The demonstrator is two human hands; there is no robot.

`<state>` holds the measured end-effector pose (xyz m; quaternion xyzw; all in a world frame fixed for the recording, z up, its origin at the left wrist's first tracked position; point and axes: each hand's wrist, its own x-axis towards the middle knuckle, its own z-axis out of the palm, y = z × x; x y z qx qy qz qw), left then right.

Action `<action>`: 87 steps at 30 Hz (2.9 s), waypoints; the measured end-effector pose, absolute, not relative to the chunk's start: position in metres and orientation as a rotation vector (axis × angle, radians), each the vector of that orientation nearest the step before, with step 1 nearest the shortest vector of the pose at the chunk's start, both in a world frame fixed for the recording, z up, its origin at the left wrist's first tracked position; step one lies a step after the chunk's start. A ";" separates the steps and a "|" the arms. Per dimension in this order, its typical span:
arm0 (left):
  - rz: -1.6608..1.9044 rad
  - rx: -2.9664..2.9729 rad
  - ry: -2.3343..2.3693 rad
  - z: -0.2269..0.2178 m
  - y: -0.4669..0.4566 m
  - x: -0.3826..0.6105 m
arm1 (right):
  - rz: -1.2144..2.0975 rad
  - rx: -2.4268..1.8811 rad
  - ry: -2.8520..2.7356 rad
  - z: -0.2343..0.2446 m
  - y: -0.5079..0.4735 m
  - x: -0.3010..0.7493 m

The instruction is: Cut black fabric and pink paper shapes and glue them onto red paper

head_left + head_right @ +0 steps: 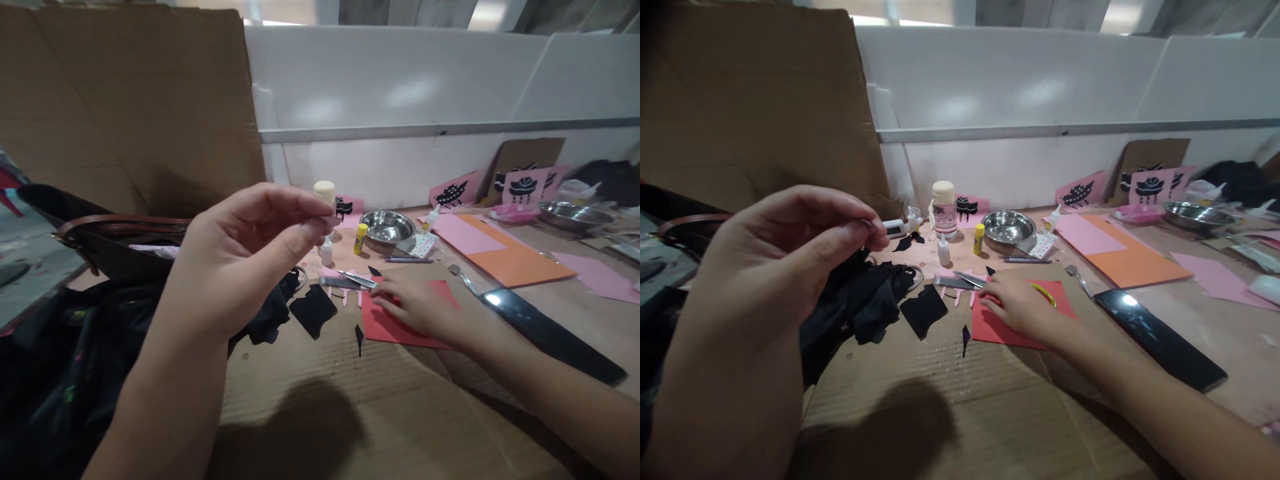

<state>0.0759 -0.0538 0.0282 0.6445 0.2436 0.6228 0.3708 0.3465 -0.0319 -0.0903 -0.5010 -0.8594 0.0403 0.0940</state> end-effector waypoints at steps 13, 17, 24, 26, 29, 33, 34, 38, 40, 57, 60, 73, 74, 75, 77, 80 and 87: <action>1.569 1.742 0.746 0.030 -0.063 0.078 | 0.360 -1.551 -2.373 -0.134 0.007 0.280; 1.580 1.723 0.837 0.034 -0.071 0.081 | 0.679 -1.453 -2.400 -0.118 -0.008 0.290; 1.652 1.645 0.789 0.036 -0.077 0.083 | 1.741 -0.830 -2.614 -0.067 -0.079 0.367; 1.676 1.638 0.786 0.036 -0.078 0.085 | 1.553 -1.110 -2.495 -0.064 -0.094 0.376; 1.673 1.629 0.817 0.036 -0.080 0.088 | 0.895 -1.433 -2.452 -0.066 -0.094 0.365; 1.588 1.676 0.784 0.034 -0.079 0.086 | 0.546 -1.390 -2.537 -0.072 -0.066 0.327; 1.577 1.686 0.766 0.034 -0.078 0.084 | 0.506 -1.365 -2.560 -0.074 -0.057 0.318; 1.589 1.700 0.755 0.032 -0.075 0.080 | 0.348 -1.346 -2.591 -0.084 -0.026 0.290; 1.590 1.699 0.757 0.033 -0.074 0.079 | 0.298 -1.358 -2.584 -0.092 -0.016 0.284; 1.660 1.637 0.821 0.035 -0.075 0.081 | 0.492 -1.519 -2.580 -0.109 -0.009 0.278; 1.652 1.635 0.819 0.035 -0.077 0.080 | 0.806 -1.419 -2.658 -0.079 -0.036 0.305; 1.676 1.677 0.860 0.036 -0.078 0.083 | 0.580 -1.408 -2.519 -0.065 -0.071 0.317; 1.682 1.673 0.857 0.036 -0.080 0.083 | 0.550 -1.400 -2.515 -0.068 -0.060 0.309; 1.683 1.669 0.854 0.036 -0.082 0.083 | 0.526 -1.393 -2.519 -0.071 -0.050 0.303; 1.682 1.654 0.864 0.036 -0.084 0.083 | 0.479 -1.395 -2.525 -0.076 -0.035 0.293; 1.678 1.639 0.887 0.038 -0.084 0.082 | 0.435 -1.408 -2.537 -0.082 -0.025 0.285; 1.724 1.594 0.855 0.040 -0.081 0.085 | 0.387 -1.403 -2.567 -0.105 -0.018 0.282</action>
